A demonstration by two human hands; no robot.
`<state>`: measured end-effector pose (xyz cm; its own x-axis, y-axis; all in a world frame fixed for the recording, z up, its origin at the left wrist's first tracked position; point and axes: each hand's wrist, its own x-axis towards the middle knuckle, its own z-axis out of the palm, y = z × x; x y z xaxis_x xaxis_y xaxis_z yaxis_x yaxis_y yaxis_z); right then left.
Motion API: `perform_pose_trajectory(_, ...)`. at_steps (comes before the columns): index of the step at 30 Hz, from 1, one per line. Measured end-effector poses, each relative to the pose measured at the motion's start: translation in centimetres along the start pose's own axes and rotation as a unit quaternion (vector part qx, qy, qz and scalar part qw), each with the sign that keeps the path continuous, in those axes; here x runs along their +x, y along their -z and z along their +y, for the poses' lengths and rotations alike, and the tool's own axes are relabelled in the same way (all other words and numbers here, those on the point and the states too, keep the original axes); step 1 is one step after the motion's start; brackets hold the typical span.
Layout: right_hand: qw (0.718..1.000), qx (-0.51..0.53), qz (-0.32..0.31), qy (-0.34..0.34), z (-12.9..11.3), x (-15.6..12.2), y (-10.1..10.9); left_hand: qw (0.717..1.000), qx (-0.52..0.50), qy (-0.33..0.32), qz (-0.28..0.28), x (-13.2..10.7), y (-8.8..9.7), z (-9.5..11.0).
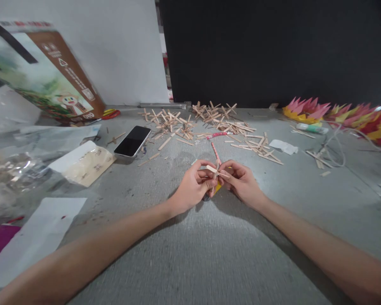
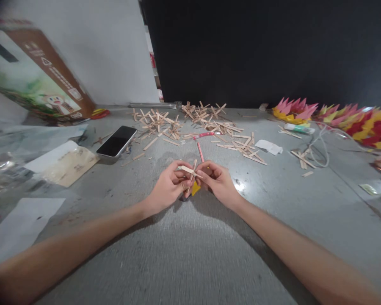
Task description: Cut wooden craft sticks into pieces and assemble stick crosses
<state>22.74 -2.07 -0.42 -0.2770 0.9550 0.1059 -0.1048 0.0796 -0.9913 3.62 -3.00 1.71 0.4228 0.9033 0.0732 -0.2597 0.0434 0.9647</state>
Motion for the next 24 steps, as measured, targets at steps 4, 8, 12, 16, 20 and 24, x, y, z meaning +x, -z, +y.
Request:
perform_pose_trajectory(4, 1.000, 0.027, -0.007, -0.011, 0.1, -0.1, 0.2, 1.000, 0.013, 0.005, 0.005, -0.3, -0.6, 0.7)
perform_pose_trajectory(8, 0.997, -0.052, 0.019, 0.054, -0.3, -0.8, -0.3, 1.000, 0.020, -0.007, 0.012, -0.4, -0.9, 1.1)
perform_pose_trajectory(12, 0.967, -0.167, 0.077, 0.175, -0.3, -1.2, -0.6, 0.999, 0.021, -0.021, 0.025, -0.6, -1.1, 1.3)
perform_pose_trajectory(16, 0.953, -0.211, 0.084, 0.199, 0.1, -1.4, -0.6, 0.999, 0.020, -0.018, 0.022, -0.7, -1.2, 1.4)
perform_pose_trajectory(20, 0.952, -0.226, 0.096, 0.185, 0.3, -1.5, -0.5, 0.999, 0.015, -0.013, 0.027, -0.8, -1.3, 1.4)
perform_pose_trajectory(24, 0.949, -0.231, 0.107, 0.185, 0.5, -1.5, -0.6, 0.999, 0.017, -0.015, 0.033, -0.8, -1.3, 1.3)
